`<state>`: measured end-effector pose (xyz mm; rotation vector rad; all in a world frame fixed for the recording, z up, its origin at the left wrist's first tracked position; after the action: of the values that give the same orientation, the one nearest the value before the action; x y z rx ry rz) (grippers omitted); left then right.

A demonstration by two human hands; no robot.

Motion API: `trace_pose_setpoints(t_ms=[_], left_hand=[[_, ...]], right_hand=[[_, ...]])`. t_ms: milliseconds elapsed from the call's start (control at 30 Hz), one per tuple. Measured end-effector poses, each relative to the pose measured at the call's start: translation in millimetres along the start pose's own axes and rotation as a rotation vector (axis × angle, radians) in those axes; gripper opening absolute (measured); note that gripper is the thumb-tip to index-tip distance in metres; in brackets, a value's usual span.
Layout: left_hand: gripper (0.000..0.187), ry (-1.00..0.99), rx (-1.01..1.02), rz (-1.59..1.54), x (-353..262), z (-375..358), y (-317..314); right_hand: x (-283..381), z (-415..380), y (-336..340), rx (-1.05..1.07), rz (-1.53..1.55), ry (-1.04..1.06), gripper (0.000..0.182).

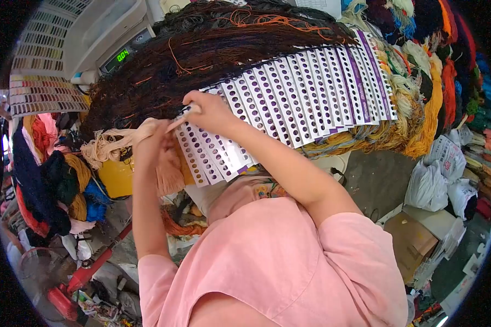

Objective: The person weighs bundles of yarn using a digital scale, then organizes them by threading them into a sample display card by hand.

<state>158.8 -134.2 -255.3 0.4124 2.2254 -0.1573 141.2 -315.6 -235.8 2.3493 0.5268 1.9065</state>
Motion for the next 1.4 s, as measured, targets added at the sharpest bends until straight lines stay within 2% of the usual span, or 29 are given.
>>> trace_pose_setpoints(t_ms=[33,100,167,333,400,433,467,533,567,600,633,667,733,767,833,867,900,1000,1033,1100,1133,1200,1233,1267,1300,1333,1400], left_hand=[[0.023,-0.035,-0.001,0.017,-1.7,-5.5,17.5],[0.023,0.064,-0.344,-0.172,-10.0,-37.8,52.7],[0.021,0.083,-0.129,-0.227,-18.6,-58.2,95.7],[0.024,-0.438,-0.583,-0.464,-48.5,-103.2,108.0],[0.028,-0.551,-0.338,-0.577,-34.0,-122.3,109.0],[0.029,-0.563,-0.085,-0.779,-25.0,-124.8,96.6],[0.03,-0.598,0.064,-0.856,-24.0,-125.0,76.5],[0.035,-0.621,0.37,-0.995,-21.0,-126.8,35.9],[0.036,-0.65,0.422,-1.009,-25.6,-125.0,21.8],[0.037,-0.678,0.475,-1.023,-30.2,-123.1,7.8],[0.038,-0.688,0.511,-1.044,-32.6,-119.1,-1.5],[0.039,-0.69,0.515,-1.048,-32.0,-116.8,-6.5],[0.04,-0.698,0.498,-1.039,-31.8,-115.0,-15.0],[0.041,-0.699,0.487,-1.035,-31.7,-115.6,-17.8],[0.042,-0.684,0.429,-0.993,-32.5,-119.6,-22.3],[0.042,-0.683,0.437,-0.988,-31.6,-119.9,-22.3],[0.042,-0.721,0.448,-0.965,-30.5,-119.9,-21.6],[0.042,-0.73,0.471,-0.993,-29.9,-123.8,-23.6],[0.042,-0.739,0.507,-1.015,-29.2,-124.2,-23.2],[0.042,-0.762,0.544,-1.043,-30.3,-123.2,-24.8],[0.042,-0.764,0.543,-1.076,-31.3,-122.2,-26.4],[0.042,-0.773,0.535,-1.118,-29.4,-123.3,-26.5],[0.041,-0.704,0.541,-1.039,-25.6,-125.5,-23.2],[0.04,-0.637,0.546,-0.959,-21.0,-128.1,-19.1],[0.035,-0.663,0.37,-0.919,-4.5,-127.8,-8.8],[0.033,-0.651,0.571,-1.073,-6.4,-138.2,-2.5],[0.031,-0.592,0.718,-1.304,5.2,-157.6,35.7]], right_hand=[[-9.4,4.7,-8.3,-0.011,-0.104,0.111,0.029],[-10.8,2.4,-16.4,-0.087,-0.515,0.24,0.036],[-12.7,4.2,-16.9,-0.067,-0.442,0.206,0.042],[-13.3,4.3,-19.8,-0.121,-0.497,0.256,0.042],[-8.8,0.2,-18.8,-0.153,-0.454,0.286,0.044],[-8.3,-1.8,-19.4,-0.183,-0.412,0.323,0.044],[-4.4,-6.3,-19.4,-0.244,-0.387,0.38,0.042],[6.2,-14.5,-20.4,-0.132,-0.161,0.376,0.035],[13.7,-19.9,-23.5,-0.22,-0.122,0.494,0.02],[25.2,-27.2,-24.8,-0.105,-0.002,0.383,0.014],[35.8,-35.3,-24.3,0.004,0.11,0.267,0.008],[39.6,-38.1,-27.3,0.051,0.196,0.266,0.008],[58.4,-47.8,-28.5,0.269,0.478,0.091,0.009],[72.2,-53.8,-27.1,0.268,0.574,0.069,0.009],[83.4,-60.0,-30.0,0.366,0.506,0.012,0.009],[82.9,-59.2,-31.8,0.372,0.353,0.159,0.01],[80.7,-60.7,-32.7,0.365,0.354,0.163,0.01],[77.3,-65.4,-32.8,0.371,0.744,-0.098,0.008],[75.5,-66.6,-30.6,0.373,0.736,-0.096,0.008],[70.2,-69.6,-27.7,0.535,0.971,-0.185,0.009],[70.2,-72.0,-26.9,0.599,0.961,-0.188,0.01],[68.2,-73.3,-18.1,0.565,0.801,-0.127,0.01],[70.9,-71.1,-1.3,0.434,0.68,-0.036,0.01],[76.1,-70.0,22.3,0.349,0.718,-0.015,0.011],[84.0,-69.0,49.9,0.225,0.809,0.071,0.015],[84.0,-67.5,80.5,0.177,0.899,0.25,0.017],[70.4,-79.2,152.7,0.096,1.088,0.269,0.017]])
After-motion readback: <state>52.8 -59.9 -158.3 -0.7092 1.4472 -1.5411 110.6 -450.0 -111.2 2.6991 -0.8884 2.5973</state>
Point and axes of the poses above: each hand's wrist, its own z-axis towards the middle knuckle, its own y-axis out of the back of the hand, x = y × z, the point moved 3 cm from there along z, towards the middle knuckle, and after that the axes turned 5 degrees about x, right-handed, at the moved point
